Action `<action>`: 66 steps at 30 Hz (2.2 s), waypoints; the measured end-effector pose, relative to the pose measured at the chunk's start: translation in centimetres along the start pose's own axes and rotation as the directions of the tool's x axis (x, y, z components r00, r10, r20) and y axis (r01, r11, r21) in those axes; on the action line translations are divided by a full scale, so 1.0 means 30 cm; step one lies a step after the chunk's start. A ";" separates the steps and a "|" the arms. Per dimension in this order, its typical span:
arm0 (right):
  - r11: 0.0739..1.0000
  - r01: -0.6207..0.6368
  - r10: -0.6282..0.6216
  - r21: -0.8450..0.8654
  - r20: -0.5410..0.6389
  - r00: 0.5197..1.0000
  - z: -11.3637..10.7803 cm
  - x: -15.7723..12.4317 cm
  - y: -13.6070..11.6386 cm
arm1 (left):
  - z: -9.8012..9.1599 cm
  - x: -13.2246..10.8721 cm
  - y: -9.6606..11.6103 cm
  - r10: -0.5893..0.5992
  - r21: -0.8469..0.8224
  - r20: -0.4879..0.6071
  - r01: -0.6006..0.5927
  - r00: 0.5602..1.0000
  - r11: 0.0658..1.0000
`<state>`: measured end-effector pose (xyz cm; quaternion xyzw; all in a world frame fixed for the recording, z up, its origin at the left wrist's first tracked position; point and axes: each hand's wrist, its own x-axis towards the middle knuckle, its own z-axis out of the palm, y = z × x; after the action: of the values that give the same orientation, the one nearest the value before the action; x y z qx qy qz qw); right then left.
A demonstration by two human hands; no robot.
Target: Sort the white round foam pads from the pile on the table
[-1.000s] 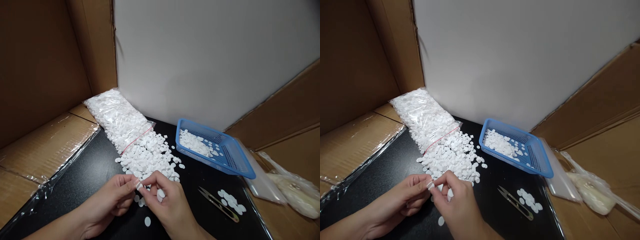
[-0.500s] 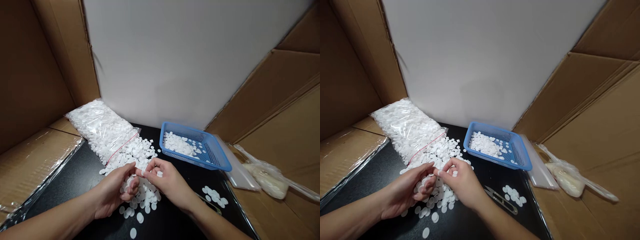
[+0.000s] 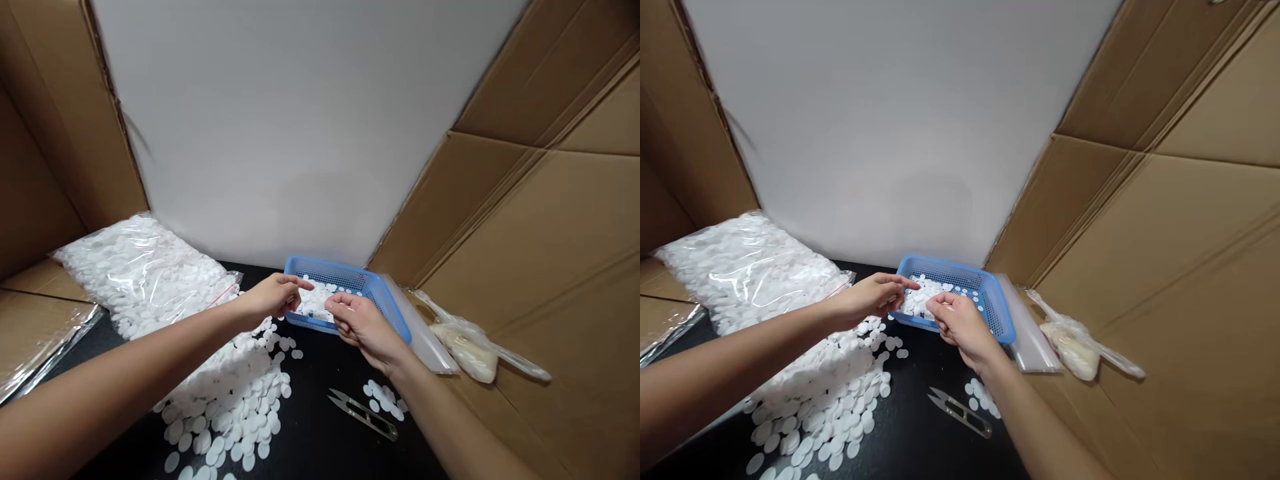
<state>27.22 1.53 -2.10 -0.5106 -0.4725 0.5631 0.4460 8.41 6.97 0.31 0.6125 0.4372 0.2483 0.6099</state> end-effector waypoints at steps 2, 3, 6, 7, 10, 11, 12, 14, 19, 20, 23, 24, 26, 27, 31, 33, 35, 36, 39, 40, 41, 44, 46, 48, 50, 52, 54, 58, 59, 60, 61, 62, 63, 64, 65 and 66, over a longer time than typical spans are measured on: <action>0.999 0.029 -0.031 -0.037 -0.050 0.998 -0.030 0.033 0.005 | 0.004 0.080 0.006 0.037 0.100 -0.014 -0.036 0.999 0.994; 0.997 0.041 -0.045 -0.060 -0.075 0.996 -0.047 0.054 0.009 | 0.009 0.116 0.005 0.058 0.142 -0.014 -0.056 0.998 0.988; 0.987 0.055 -0.078 -0.151 -0.148 0.986 -0.095 0.120 0.022 | 0.030 0.201 0.000 0.118 0.271 0.000 -0.114 0.993 0.956; 0.982 0.052 -0.082 -0.184 -0.162 0.983 -0.109 0.140 0.026 | 0.038 0.220 -0.001 0.139 0.310 0.014 -0.136 0.990 0.941; 0.965 0.042 -0.085 -0.258 -0.160 0.983 -0.138 0.173 0.031 | 0.058 0.247 0.000 0.202 0.396 0.064 -0.210 0.977 0.894; 0.962 0.045 -0.088 -0.269 -0.154 0.984 -0.142 0.175 0.030 | 0.062 0.246 0.000 0.223 0.412 0.077 -0.235 0.972 0.880; 0.961 0.053 -0.096 -0.272 -0.149 0.984 -0.143 0.171 0.026 | 0.063 0.241 0.000 0.245 0.420 0.088 -0.259 0.966 0.870; 0.963 0.082 -0.122 -0.257 -0.144 0.982 -0.139 0.148 0.013 | 0.063 0.216 -0.004 0.287 0.416 0.098 -0.301 0.953 0.858; 0.981 0.142 -0.152 -0.134 -0.066 0.986 -0.091 0.038 -0.039 | 0.065 0.094 -0.034 0.412 0.283 0.063 -0.412 0.909 0.866; 0.984 0.142 -0.148 -0.109 -0.045 0.988 -0.078 0.014 -0.047 | 0.068 0.067 -0.041 0.439 0.245 0.048 -0.437 0.897 0.866; 0.990 0.140 -0.140 -0.031 0.006 0.990 -0.039 -0.039 -0.062 | 0.075 0.000 -0.057 0.504 0.139 -0.023 -0.496 0.863 0.857; 0.990 0.142 -0.142 -0.003 0.016 0.990 -0.029 -0.051 -0.064 | 0.077 -0.016 -0.060 0.520 0.117 -0.047 -0.512 0.853 0.851; 0.987 0.158 -0.159 0.034 0.023 0.987 -0.012 -0.068 -0.066 | 0.080 -0.039 -0.065 0.561 0.082 -0.087 -0.556 0.823 0.827; 0.984 0.172 -0.173 0.035 0.019 0.985 -0.005 -0.074 -0.067 | 0.081 -0.047 -0.067 0.584 0.071 -0.100 -0.580 0.806 0.812; 0.974 0.226 -0.225 -0.029 0.011 0.974 0.014 -0.094 -0.069 | 0.077 -0.068 -0.076 0.650 0.096 -0.116 -0.643 0.751 0.760; 0.969 0.237 -0.237 -0.062 0.010 0.971 0.017 -0.094 -0.068 | 0.072 -0.066 -0.080 0.671 0.167 -0.104 -0.652 0.734 0.739; 0.956 0.251 -0.255 -0.151 -0.013 0.967 0.009 -0.077 -0.061 | 0.069 -0.045 -0.081 0.687 0.290 -0.088 -0.641 0.722 0.711; 0.938 0.258 -0.275 -0.233 -0.041 0.961 0.000 -0.061 -0.055 | 0.069 -0.027 -0.079 0.686 0.355 -0.078 -0.623 0.724 0.697; 0.836 0.237 -0.346 -0.494 -0.141 0.927 -0.047 0.000 -0.024 | 0.071 0.034 -0.067 0.647 0.464 -0.043 -0.558 0.762 0.688; 0.825 0.217 -0.341 -0.521 -0.154 0.927 -0.062 0.015 -0.011 | 0.069 0.047 -0.062 0.630 0.487 -0.030 -0.539 0.776 0.687; 0.811 0.196 -0.337 -0.551 -0.166 0.927 -0.076 0.022 0.002 | 0.064 0.051 -0.058 0.611 0.506 -0.022 -0.518 0.791 0.690; 0.769 0.170 -0.354 -0.617 -0.188 0.916 -0.096 -0.023 0.033 | 0.027 -0.013 -0.052 0.561 0.543 0.000 -0.471 0.828 0.695; 0.689 0.171 -0.393 -0.704 -0.166 0.904 -0.101 -0.102 0.045 | -0.013 -0.117 -0.058 0.533 0.568 0.021 -0.449 0.846 0.690; 0.618 0.164 -0.362 -0.769 -0.093 0.927 -0.107 -0.195 0.058 | -0.058 -0.245 -0.076 0.494 0.587 0.040 -0.420 0.868 0.692; 0.585 0.165 -0.314 -0.794 -0.035 0.949 -0.116 -0.274 0.079 | -0.100 -0.371 -0.111 0.447 0.599 0.052 -0.386 0.893 0.701; 0.567 0.171 -0.238 -0.806 0.038 0.970 -0.127 -0.323 0.107 | -0.133 -0.476 -0.156 0.357 0.611 0.032 -0.302 0.933 0.732; 0.539 0.174 -0.175 -0.824 0.092 0.980 -0.137 -0.341 0.133 | -0.151 -0.552 -0.204 0.277 0.598 -0.002 -0.221 0.961 0.771; 0.465 0.148 -0.099 -0.873 0.115 0.988 -0.137 -0.317 0.163 | -0.135 -0.633 -0.277 0.169 0.562 -0.028 -0.124 0.985 0.818; 0.448 0.144 -0.080 -0.882 0.121 0.989 -0.132 -0.307 0.165 | -0.124 -0.642 -0.288 0.156 0.561 -0.018 -0.120 0.988 0.819; 0.434 0.144 -0.063 -0.889 0.130 0.990 -0.127 -0.296 0.168 | -0.110 -0.646 -0.296 0.152 0.566 0.002 -0.126 0.988 0.815; 0.422 0.145 -0.047 -0.895 0.138 0.989 -0.122 -0.286 0.170 | -0.096 -0.646 -0.301 0.155 0.576 0.029 -0.143 0.987 0.805; 0.414 0.146 -0.033 -0.899 0.145 0.989 -0.118 -0.277 0.174 | -0.081 -0.644 -0.303 0.165 0.591 0.060 -0.168 0.984 0.789; 0.409 0.145 -0.021 -0.901 0.149 0.989 -0.115 -0.270 0.179 | -0.066 -0.638 -0.303 0.173 0.610 0.093 -0.194 0.980 0.768; 0.406 0.142 -0.015 -0.903 0.149 0.989 -0.114 -0.265 0.184 | -0.053 -0.631 -0.300 0.177 0.631 0.125 -0.216 0.976 0.745; 0.408 0.136 -0.013 -0.903 0.143 0.990 -0.114 -0.262 0.191 | -0.040 -0.622 -0.296 0.171 0.655 0.152 -0.229 0.974 0.721; 0.417 0.129 -0.014 -0.900 0.135 0.991 -0.115 -0.261 0.197 | -0.029 -0.613 -0.291 0.154 0.681 0.172 -0.230 0.973 0.696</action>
<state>31.16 -6.83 -6.84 -0.6189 -0.7455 0.2270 0.0984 -3.42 -9.09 -3.79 0.8506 0.4004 0.0964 0.3268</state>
